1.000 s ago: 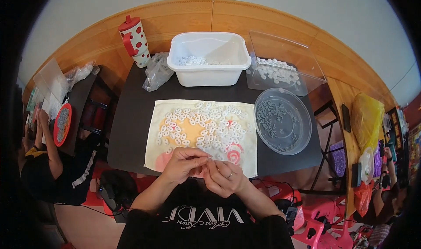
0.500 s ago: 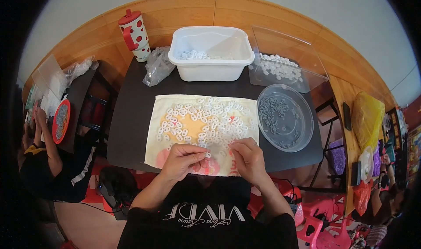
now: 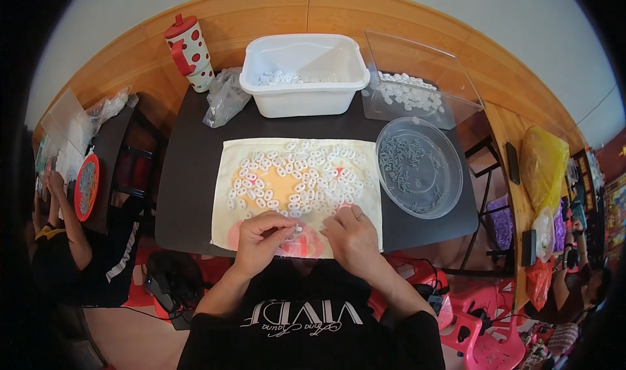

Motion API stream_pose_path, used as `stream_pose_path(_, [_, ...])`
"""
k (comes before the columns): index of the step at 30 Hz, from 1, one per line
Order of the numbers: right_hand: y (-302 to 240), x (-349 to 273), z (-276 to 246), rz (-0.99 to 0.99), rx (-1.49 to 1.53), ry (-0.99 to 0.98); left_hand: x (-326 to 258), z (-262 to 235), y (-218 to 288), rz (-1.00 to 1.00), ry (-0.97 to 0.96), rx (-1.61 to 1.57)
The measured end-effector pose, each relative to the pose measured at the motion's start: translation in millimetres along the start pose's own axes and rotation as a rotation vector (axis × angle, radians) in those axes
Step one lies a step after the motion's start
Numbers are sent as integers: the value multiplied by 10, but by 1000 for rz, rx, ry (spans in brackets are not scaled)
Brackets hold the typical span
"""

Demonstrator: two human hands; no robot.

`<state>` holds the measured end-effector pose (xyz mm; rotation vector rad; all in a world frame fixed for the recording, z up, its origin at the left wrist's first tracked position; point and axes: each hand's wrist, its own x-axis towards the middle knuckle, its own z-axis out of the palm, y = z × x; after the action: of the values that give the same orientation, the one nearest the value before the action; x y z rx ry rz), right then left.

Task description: Manually assembling small white plastic ring components at a factory workbench.

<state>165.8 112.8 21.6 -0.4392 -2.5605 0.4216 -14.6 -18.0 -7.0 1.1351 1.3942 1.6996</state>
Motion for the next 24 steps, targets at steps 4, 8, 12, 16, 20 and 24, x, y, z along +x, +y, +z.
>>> stream_pose_path(4, [38, -26, 69, -66, 59, 34, -21, 10, 24, -113, -24, -45])
stream_pose_path(8, [33, -46, 78, 220, 519, 136, -31, 9, 34, -155, -72, -99])
stream_pose_path(12, [-5, 88, 5, 399, 916, 131, -45, 44, 45, -216, -108, -170])
stream_pose_path(16, [-32, 112, 90, 323, 964, 84, -47, 89, 8, -167, -104, -203])
stream_pose_path(20, [-52, 128, 127, 296, 969, 105, -45, 97, 14, -144, -114, -224])
stream_pose_path(24, [-68, 134, 126, 283, 943, 104, -53, 97, 14, -128, -111, -233])
